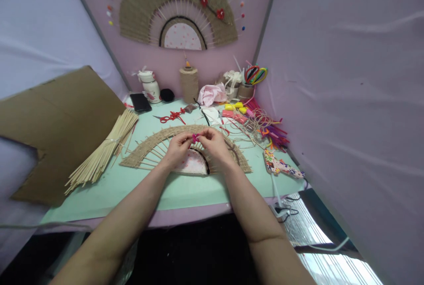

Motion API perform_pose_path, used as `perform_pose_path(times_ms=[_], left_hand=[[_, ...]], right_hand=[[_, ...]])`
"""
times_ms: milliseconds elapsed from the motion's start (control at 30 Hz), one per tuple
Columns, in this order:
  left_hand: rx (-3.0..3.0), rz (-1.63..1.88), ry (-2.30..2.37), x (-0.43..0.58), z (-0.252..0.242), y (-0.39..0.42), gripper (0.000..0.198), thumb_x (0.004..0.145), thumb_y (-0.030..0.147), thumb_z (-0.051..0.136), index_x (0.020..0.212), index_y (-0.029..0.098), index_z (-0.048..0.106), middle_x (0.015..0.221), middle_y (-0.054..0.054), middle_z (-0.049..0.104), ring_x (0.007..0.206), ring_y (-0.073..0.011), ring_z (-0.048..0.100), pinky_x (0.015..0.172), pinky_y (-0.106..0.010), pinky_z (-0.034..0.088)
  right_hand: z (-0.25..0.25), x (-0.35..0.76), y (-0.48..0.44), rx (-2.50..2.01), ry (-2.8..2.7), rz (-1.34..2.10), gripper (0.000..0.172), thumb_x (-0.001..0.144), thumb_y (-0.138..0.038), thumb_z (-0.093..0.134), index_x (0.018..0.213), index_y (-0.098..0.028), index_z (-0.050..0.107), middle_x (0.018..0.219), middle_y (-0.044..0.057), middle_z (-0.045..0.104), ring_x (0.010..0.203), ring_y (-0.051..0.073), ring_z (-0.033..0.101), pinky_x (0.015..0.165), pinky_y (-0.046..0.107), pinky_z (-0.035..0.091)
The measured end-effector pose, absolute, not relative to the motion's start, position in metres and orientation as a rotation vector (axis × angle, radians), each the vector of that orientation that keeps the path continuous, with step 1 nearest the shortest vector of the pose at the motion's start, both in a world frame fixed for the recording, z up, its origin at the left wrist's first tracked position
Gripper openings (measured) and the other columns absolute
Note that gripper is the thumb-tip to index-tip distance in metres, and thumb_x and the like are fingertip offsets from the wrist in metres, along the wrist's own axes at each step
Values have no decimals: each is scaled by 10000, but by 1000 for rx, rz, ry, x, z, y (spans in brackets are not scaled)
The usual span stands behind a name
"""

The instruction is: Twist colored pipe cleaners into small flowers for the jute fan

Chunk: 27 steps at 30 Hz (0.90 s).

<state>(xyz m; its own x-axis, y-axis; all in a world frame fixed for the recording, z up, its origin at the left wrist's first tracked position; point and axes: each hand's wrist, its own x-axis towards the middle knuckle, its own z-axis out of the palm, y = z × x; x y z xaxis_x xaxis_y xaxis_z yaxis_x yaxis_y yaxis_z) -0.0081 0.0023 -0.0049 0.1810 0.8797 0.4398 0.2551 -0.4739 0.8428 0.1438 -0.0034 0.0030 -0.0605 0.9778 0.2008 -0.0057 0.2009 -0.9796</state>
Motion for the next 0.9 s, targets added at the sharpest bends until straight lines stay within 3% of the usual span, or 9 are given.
perform_pose_path(times_ms=[267,400,700,900], left_hand=[[1432,1206,999,-3,-3,3,258,727,385,643,816,148,690,687,-1,617,618,-106,490,595,-228,386],[1256,1211,980,-3,-4,5,307,703,416,669,838,140,690,683,-7,620,519,-63,402,489,-202,297],[780,1229,807,-9,6,6,320,586,278,772,857,129,689,808,-47,654,546,-38,441,442,-163,270],[660,1244,750,-10,4,8,285,550,202,797,803,136,681,762,-24,628,550,-39,446,430,-155,270]], right_hand=[[10,142,-4,-1000,-1222,1189,154,693,-312,626,760,-174,616,600,-36,546,530,87,447,524,229,360],[9,142,-1,-981,-1077,1259,192,697,-332,603,802,-172,621,651,-21,574,540,85,456,523,228,363],[-4,141,4,-1076,-1299,1089,231,733,-418,605,736,-187,595,641,-18,574,540,101,441,518,239,344],[0,137,-1,-1060,-1411,985,210,753,-391,601,753,-181,596,701,-5,590,655,131,517,651,271,418]])
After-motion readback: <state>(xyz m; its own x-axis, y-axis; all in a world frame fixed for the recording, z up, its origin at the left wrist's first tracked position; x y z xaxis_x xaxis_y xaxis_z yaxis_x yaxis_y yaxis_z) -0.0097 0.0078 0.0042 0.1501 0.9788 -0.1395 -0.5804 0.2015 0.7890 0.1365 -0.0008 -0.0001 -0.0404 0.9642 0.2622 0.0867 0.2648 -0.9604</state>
